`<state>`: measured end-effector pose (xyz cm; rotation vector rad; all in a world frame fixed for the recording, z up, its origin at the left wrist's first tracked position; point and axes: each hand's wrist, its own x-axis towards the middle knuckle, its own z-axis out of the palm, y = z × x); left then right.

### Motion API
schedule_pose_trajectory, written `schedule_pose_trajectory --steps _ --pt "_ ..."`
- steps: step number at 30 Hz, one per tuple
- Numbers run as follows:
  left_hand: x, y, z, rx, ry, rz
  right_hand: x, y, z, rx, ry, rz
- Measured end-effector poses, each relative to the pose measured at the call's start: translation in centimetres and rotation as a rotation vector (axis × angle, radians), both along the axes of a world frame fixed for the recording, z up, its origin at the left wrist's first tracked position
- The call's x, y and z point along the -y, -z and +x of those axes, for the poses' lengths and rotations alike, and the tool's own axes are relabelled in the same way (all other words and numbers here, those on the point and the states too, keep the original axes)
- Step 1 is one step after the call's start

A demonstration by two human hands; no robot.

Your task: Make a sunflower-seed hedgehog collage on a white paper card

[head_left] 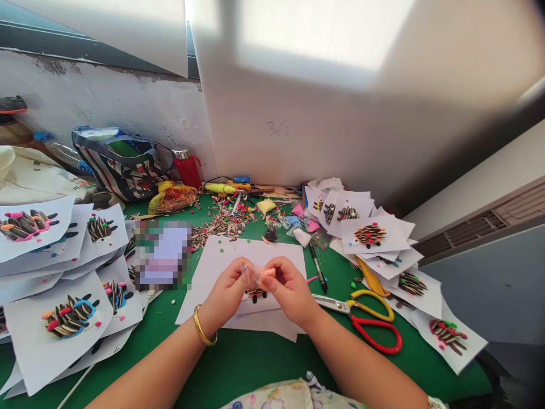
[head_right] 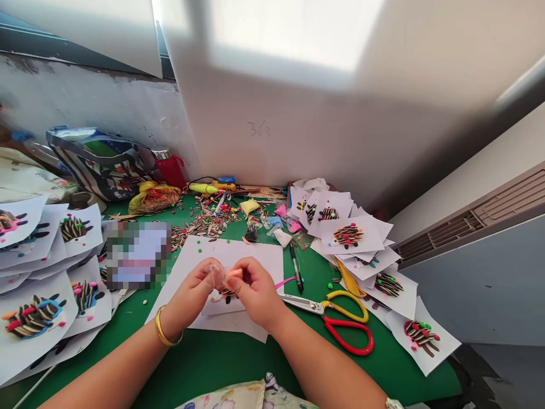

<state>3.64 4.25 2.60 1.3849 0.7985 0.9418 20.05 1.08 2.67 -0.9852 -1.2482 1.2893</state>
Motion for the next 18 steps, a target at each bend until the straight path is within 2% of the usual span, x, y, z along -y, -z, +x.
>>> schedule_pose_trajectory --steps 3,7,11,15,18 --pt "-0.33 -0.24 -0.33 0.033 -0.049 -0.01 -0.57 0.11 0.72 -0.059 0.046 -0.047" --pt "-0.24 0.06 -0.34 0.043 -0.023 -0.044 -0.7 0.07 1.12 -0.058 -0.027 -0.123" --pt "0.25 0.39 -0.19 -0.056 0.025 -0.01 -0.53 -0.17 0.87 0.019 -0.107 -0.154" --pt "0.51 0.5 -0.03 -0.138 0.014 0.04 -0.52 -0.28 0.56 0.121 -0.072 -0.163" --pt "0.26 0.42 -0.03 -0.018 0.015 -0.047 -0.52 -0.13 0.79 0.014 -0.103 -0.131"
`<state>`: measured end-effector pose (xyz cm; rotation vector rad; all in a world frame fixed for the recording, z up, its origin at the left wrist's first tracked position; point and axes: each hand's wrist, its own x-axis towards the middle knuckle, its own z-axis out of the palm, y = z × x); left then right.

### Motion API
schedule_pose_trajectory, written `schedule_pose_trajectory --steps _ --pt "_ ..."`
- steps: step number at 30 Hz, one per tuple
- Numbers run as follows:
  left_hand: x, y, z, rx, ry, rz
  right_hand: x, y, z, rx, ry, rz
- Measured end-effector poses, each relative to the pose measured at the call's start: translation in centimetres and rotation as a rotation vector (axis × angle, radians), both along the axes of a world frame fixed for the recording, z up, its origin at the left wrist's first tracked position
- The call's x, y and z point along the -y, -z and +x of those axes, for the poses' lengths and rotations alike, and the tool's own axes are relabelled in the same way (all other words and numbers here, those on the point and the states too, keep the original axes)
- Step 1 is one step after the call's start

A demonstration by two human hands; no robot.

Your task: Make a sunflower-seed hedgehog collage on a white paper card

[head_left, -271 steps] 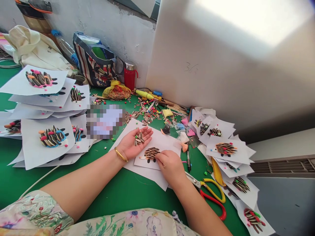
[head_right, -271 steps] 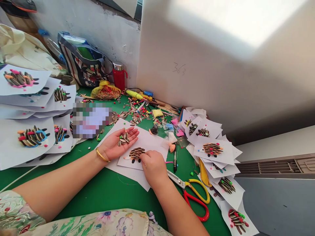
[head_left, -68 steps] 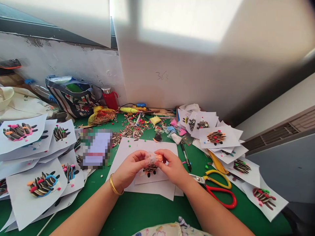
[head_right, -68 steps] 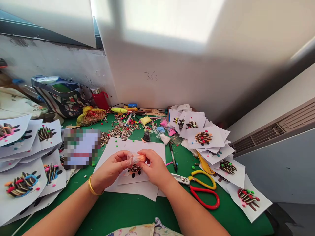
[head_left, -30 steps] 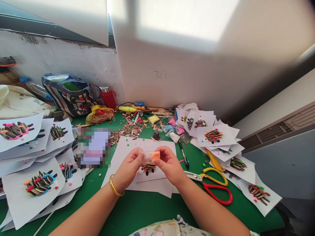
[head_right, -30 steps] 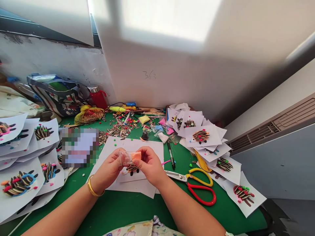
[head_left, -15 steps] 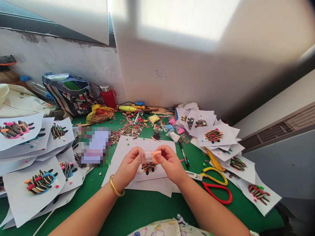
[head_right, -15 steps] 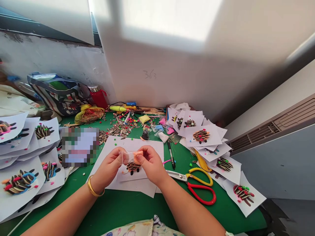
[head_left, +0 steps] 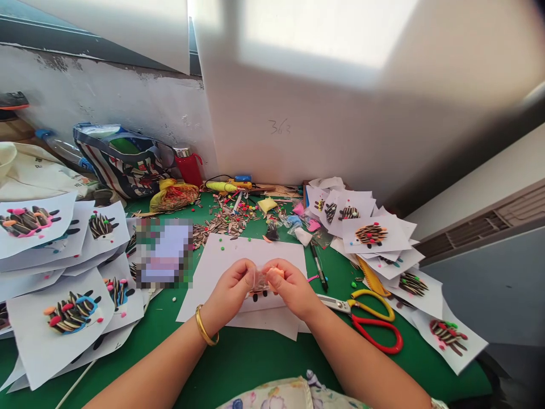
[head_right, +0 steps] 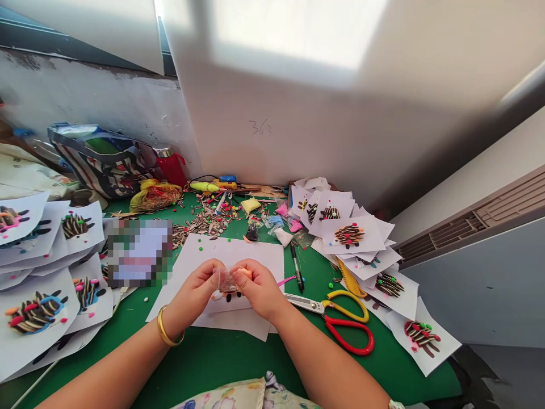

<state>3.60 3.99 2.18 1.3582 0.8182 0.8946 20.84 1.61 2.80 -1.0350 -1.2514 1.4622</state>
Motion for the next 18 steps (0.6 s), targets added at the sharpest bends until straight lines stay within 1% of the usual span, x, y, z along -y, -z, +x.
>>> schedule_pose_trajectory --steps 2,3,5,7,8,10,14,18 --pt "-0.26 -0.07 -0.06 0.1 -0.033 -0.068 0.09 0.15 0.31 -0.055 -0.028 0.025" --pt "-0.36 -0.1 -0.09 0.129 -0.049 -0.095 0.17 0.23 0.44 -0.035 -0.035 0.043" --pt "-0.43 -0.14 -0.1 0.146 -0.042 -0.136 0.34 0.34 0.6 0.085 -0.019 0.089" --pt "-0.32 -0.18 -0.04 0.149 -0.001 -0.165 0.46 0.4 0.53 0.214 0.04 0.138" --pt "-0.22 -0.19 0.02 0.149 0.018 -0.17 0.49 0.41 0.44 0.243 0.072 0.153" --pt "0.0 -0.17 0.15 0.142 0.035 -0.169 0.47 0.41 0.2 0.23 0.096 0.151" --pt "0.1 -0.08 0.22 0.147 0.03 -0.19 0.34 0.42 0.11 0.141 0.048 0.116" --pt "-0.19 -0.29 0.02 0.273 -0.023 -0.312 0.24 0.71 0.76 0.226 0.054 0.182"
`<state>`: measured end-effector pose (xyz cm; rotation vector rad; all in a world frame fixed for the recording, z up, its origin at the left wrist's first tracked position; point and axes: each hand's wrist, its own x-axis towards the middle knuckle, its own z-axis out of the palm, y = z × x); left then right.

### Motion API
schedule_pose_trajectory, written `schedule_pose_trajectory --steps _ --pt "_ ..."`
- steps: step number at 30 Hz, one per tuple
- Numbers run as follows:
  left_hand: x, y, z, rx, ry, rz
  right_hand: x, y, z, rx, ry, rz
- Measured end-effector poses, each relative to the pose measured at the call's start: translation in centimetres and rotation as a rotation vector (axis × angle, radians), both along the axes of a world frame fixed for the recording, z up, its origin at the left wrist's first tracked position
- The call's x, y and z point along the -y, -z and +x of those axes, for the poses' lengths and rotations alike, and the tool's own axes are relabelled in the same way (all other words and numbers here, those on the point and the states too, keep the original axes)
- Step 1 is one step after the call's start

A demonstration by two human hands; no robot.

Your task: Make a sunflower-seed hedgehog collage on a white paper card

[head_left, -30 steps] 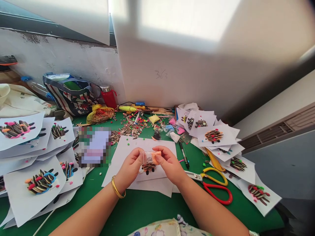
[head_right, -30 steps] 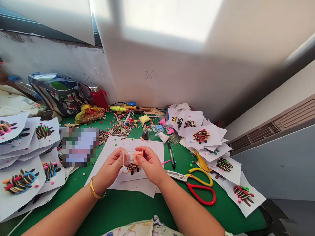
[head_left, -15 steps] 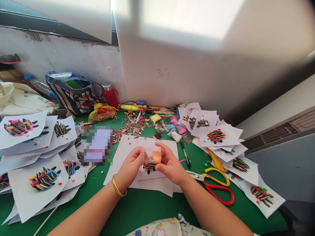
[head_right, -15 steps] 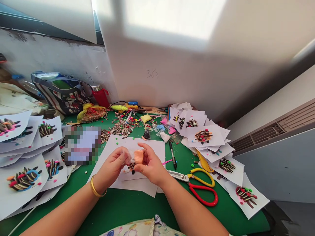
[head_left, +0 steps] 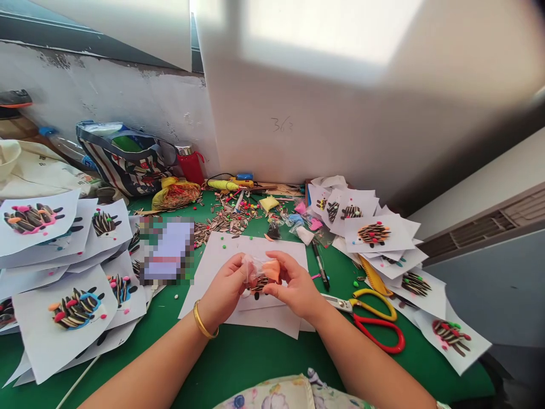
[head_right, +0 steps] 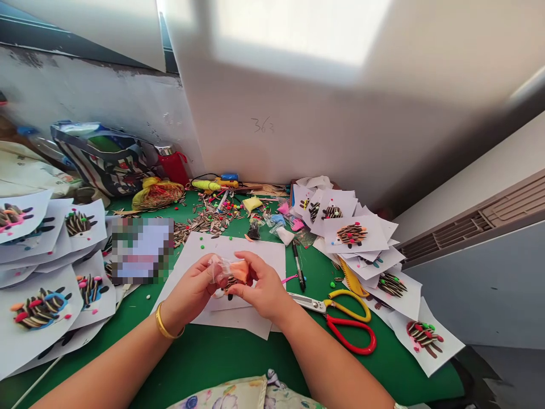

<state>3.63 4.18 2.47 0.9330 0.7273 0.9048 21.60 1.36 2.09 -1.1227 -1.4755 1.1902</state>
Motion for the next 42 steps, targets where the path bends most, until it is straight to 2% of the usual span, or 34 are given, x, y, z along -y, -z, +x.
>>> schedule_pose_trajectory --steps 2,5,8,16,20,23,27,30,33,36,38,40,42 --pt "-0.1 -0.3 -0.1 0.022 -0.015 -0.047 0.0 0.2 0.3 0.063 0.014 0.039" --pt "-0.1 -0.6 0.0 0.022 0.041 -0.059 0.0 0.3 0.3 0.127 0.055 0.071" --pt "-0.1 -0.5 0.0 -0.019 0.091 -0.027 -0.1 0.2 0.2 0.057 0.048 0.022" --pt "-1.0 -0.3 -1.0 -0.187 -0.001 0.141 -0.7 -0.1 0.7 -0.173 0.042 -0.086" --pt "-1.2 -0.4 -1.3 -0.284 -0.025 0.215 -0.9 0.0 0.6 -0.167 0.041 -0.126" --pt "-1.2 -0.2 -1.2 -0.335 -0.038 0.25 -1.0 0.3 0.4 -0.162 0.049 -0.096" --pt "-1.2 0.0 -1.2 -0.37 -0.045 0.305 -0.9 0.6 0.3 -0.143 -0.006 -0.081" --pt "-1.2 0.1 -1.1 -0.392 -0.016 0.318 -0.8 0.2 0.4 0.018 -0.051 -0.056" --pt "-1.3 0.2 -1.1 -0.406 -0.037 0.329 -1.2 -0.2 1.2 0.232 0.032 0.035" --pt "-1.6 0.2 -1.2 -0.454 -0.147 0.358 -2.0 -0.4 3.0 0.443 0.206 0.138" --pt "-1.9 0.2 -1.3 -0.511 -0.232 0.381 -2.6 -0.3 4.4 0.671 0.264 0.168" --pt "-2.2 0.2 -1.5 -0.568 -0.294 0.403 -3.0 -0.2 5.6 0.889 0.287 0.112" --pt "-2.4 0.4 -1.7 -0.61 -0.317 0.423 -3.2 0.0 6.4 1.01 0.262 0.061"
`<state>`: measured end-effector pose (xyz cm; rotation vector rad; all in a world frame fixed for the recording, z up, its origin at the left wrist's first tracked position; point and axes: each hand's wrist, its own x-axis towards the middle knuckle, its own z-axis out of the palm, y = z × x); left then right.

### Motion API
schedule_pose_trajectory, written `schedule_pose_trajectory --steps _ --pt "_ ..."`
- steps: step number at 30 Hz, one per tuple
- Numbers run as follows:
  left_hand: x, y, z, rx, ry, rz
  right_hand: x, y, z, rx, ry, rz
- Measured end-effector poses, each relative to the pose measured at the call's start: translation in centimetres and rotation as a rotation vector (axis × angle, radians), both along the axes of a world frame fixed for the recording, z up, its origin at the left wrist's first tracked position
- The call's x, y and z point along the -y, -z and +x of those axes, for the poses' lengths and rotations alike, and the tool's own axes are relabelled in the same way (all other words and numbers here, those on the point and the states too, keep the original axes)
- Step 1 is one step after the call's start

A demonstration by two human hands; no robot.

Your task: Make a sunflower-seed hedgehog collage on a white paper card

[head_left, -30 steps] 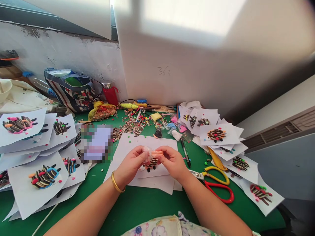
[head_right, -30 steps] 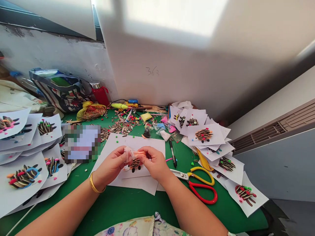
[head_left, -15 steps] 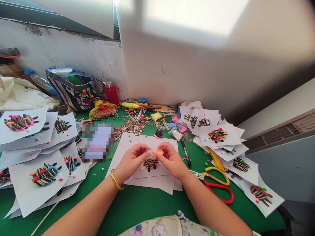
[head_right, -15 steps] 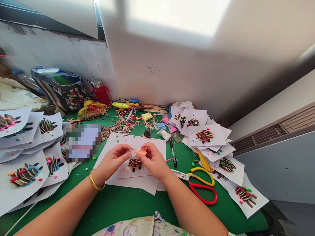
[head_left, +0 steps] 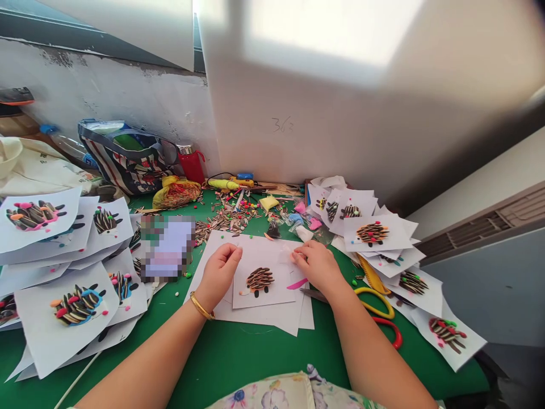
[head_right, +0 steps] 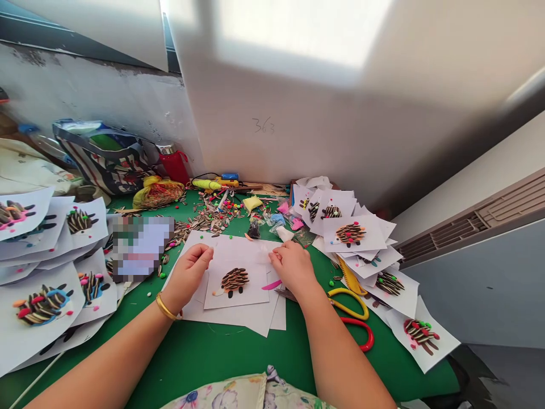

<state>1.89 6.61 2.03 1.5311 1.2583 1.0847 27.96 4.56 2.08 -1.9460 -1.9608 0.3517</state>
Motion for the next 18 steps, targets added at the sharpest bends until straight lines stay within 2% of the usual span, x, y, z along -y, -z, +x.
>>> schedule_pose_trajectory --steps 3,8,13,15,18 --pt "-0.3 0.5 -0.2 -0.05 -0.003 0.002 -0.1 0.0 0.8 0.042 0.025 0.027" --pt "-0.8 1.3 -0.2 -0.069 -0.003 -0.008 -1.1 -0.8 2.7 0.177 0.193 0.108" --pt "-1.0 1.5 -0.1 -0.055 0.0 -0.006 -3.8 -1.8 3.5 0.362 0.206 -0.067" --pt "-0.9 1.4 -0.1 -0.048 0.0 0.005 -5.1 -1.8 3.2 0.413 0.198 -0.158" --pt "-0.7 1.3 -0.2 -0.04 0.0 0.019 -6.9 -1.5 2.6 0.434 0.207 -0.209"
